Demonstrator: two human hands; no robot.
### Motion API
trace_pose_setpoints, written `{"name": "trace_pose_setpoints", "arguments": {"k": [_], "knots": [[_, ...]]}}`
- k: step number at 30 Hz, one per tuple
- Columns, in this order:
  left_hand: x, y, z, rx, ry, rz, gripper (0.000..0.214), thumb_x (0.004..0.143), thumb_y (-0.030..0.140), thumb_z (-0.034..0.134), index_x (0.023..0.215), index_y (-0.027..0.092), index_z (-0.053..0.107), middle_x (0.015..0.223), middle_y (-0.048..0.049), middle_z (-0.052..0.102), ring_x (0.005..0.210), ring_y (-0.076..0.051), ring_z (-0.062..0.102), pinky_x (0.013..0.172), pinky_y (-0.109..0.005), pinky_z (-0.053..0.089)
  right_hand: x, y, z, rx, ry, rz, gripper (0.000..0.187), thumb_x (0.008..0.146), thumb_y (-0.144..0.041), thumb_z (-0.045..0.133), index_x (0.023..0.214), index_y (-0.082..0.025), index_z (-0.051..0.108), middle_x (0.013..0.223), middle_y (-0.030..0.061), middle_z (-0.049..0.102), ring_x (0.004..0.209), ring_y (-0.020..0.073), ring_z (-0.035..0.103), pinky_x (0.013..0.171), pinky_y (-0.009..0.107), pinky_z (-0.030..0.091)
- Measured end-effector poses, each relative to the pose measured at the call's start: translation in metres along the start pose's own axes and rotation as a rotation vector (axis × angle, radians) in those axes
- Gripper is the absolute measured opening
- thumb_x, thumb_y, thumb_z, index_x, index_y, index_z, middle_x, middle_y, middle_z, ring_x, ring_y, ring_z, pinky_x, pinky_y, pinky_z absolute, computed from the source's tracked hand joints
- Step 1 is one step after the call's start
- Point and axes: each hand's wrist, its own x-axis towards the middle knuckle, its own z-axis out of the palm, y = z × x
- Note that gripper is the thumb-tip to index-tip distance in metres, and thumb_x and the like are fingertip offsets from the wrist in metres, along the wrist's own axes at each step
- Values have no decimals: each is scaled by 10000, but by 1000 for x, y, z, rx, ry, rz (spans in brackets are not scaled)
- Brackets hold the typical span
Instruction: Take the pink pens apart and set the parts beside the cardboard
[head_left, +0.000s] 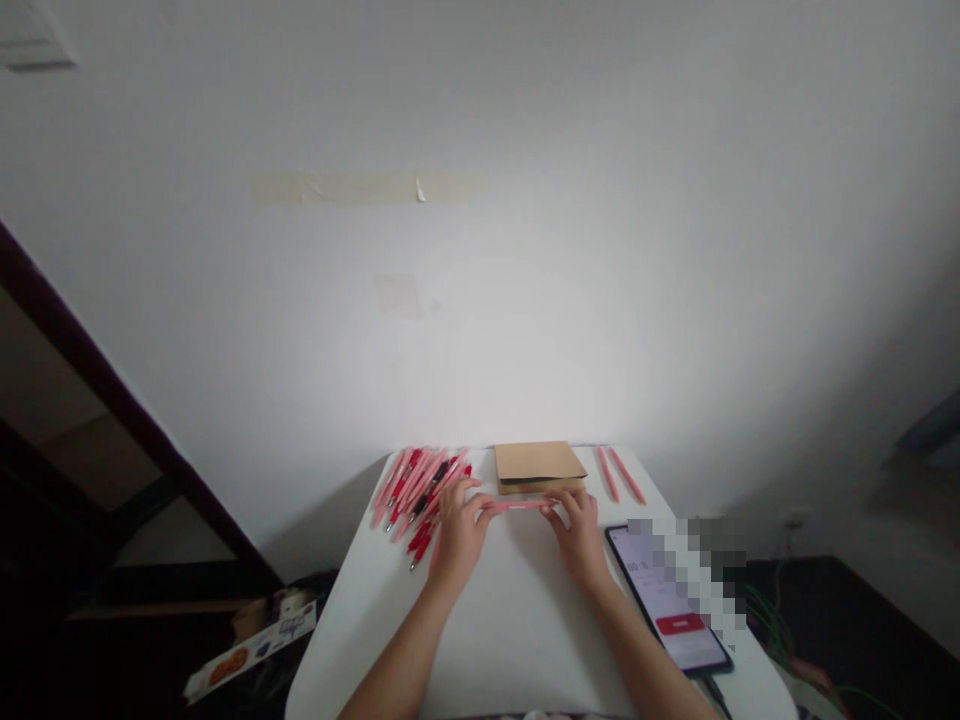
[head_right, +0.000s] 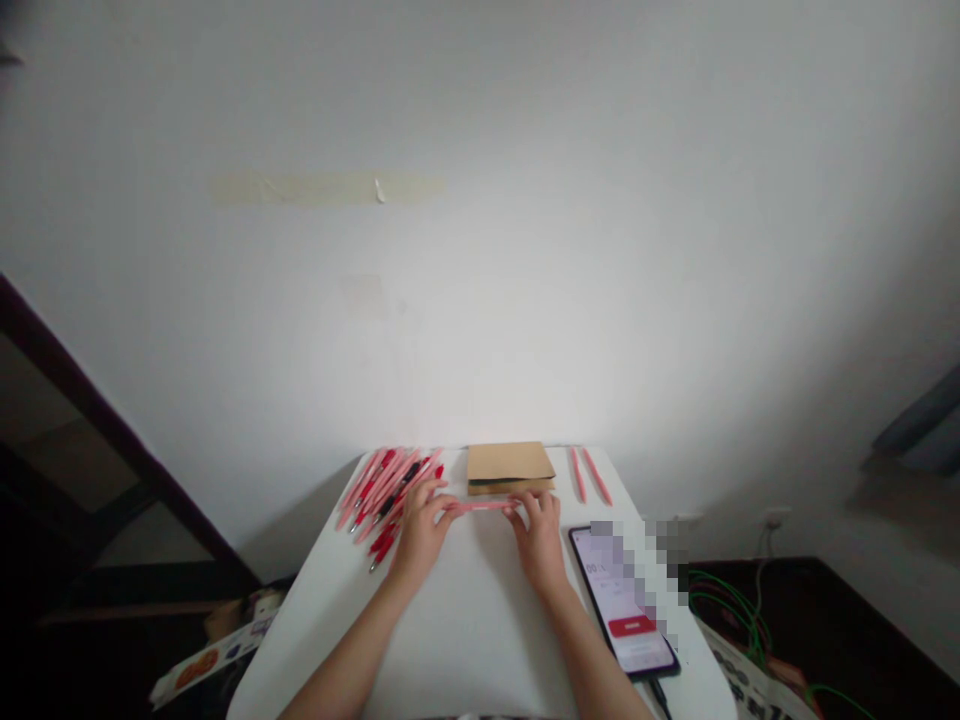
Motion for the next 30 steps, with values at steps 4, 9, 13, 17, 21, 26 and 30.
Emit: {"name": "trace_pose_setpoints", "arguments": {"k": [4,9,13,17,21,26,30], "knots": [[0,2,0,-13,-4,-3,67,815,218,670,762,231,710,1078,-56,603,1099,-243,538,977,-480,449,0,-1,-1,9,-9,11,242,923,-441,507,964,-271,675,1009,81,593,986,266,511,878,454,458],[0,2,0,-2,-20,-3,57,804,221,681,759,235,712,1090,-59,596,1107,-250,534,985,-491,445,-1,-2,-2,23,-45,44,325,931,-514,477,909,-255,671,980,82,577,977,265,499,891,446,437],[0,2,0,6,-31,-20,54,809,213,675,765,225,703,1094,-64,595,1118,-253,532,994,-498,443,-1,-4,-3,16,-50,57,389,926,-554,461,828,-236,661,959,80,566,974,260,502,896,430,432],[0,2,0,9,-29,-14,74,819,195,662,768,228,704,1091,-61,599,1118,-248,532,992,-489,440,-1,-4,-3,2,-41,47,353,930,-531,473,843,-243,660,964,73,576,974,254,508,893,420,436],[-1,1,1,14,-17,-9,80,823,202,661,761,227,705,1085,-59,603,1104,-245,536,983,-481,444,-1,-3,-3,-4,-21,21,284,911,-503,528,1010,-269,654,1026,68,588,1011,257,506,902,421,443],[-1,-1,2,5,-9,18,75,827,217,661,770,228,707,1084,-59,602,1103,-245,530,979,-491,447,0,0,-1,4,-10,3,262,915,-468,532,1055,-280,649,1057,70,583,1026,259,498,904,430,437],[-2,0,3,-8,-1,13,68,814,207,671,758,228,704,1086,-56,593,1105,-247,527,982,-499,446,-1,1,0,9,-13,3,262,924,-463,511,962,-259,670,1021,72,581,994,255,503,893,433,427]]}}
